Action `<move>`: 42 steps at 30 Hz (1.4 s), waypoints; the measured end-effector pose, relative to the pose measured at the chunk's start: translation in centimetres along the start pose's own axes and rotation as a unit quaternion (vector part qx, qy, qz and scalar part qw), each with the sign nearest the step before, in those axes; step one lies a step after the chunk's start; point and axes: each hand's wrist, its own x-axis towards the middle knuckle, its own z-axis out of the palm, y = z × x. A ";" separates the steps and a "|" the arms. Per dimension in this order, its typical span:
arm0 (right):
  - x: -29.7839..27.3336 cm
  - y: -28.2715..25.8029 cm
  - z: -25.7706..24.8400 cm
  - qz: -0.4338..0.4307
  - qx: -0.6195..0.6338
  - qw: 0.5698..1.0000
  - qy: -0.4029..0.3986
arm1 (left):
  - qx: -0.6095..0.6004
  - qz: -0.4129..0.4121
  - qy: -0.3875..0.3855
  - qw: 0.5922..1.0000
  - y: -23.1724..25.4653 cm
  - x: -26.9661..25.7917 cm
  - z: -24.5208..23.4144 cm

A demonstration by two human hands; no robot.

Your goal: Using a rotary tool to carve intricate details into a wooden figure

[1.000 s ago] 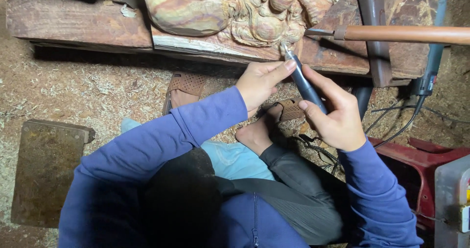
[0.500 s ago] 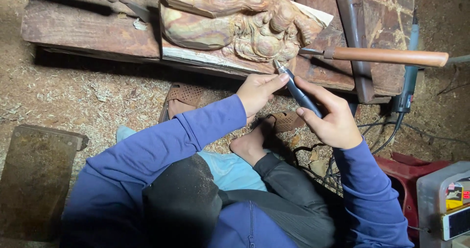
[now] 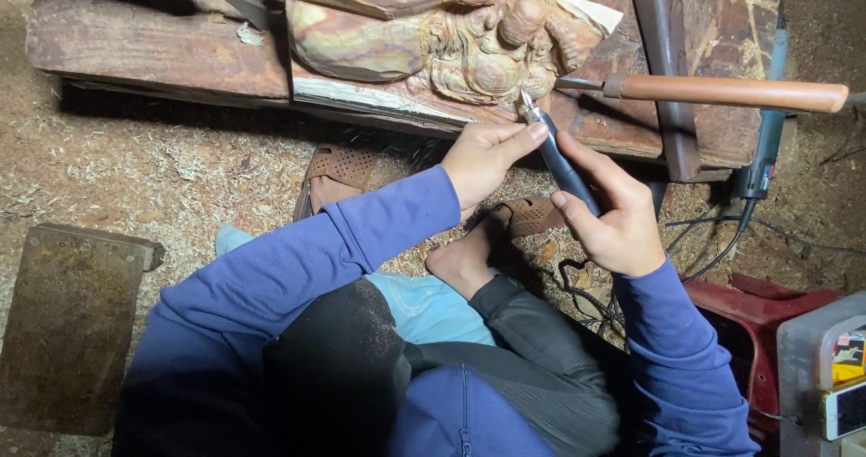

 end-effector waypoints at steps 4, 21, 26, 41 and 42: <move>-0.1 0.6 0.3 -0.006 -0.001 1.000 -0.003 | 0.001 0.004 -0.012 1.000 -0.3 0.0 -0.6; 0.3 2.5 0.2 -0.018 0.017 0.999 -0.024 | 0.013 -0.010 -0.021 1.000 -1.0 0.4 -1.5; -0.2 2.3 -0.1 -0.012 0.025 1.000 -0.001 | 0.009 0.005 -0.027 1.000 -1.5 0.8 -1.0; -1.3 3.0 3.0 -0.054 0.038 0.994 0.086 | 0.017 0.026 -0.042 0.999 -1.5 0.7 -1.3; -1.5 3.2 3.1 -0.053 0.035 0.995 0.079 | 0.025 0.021 -0.041 0.999 -1.1 0.3 -1.4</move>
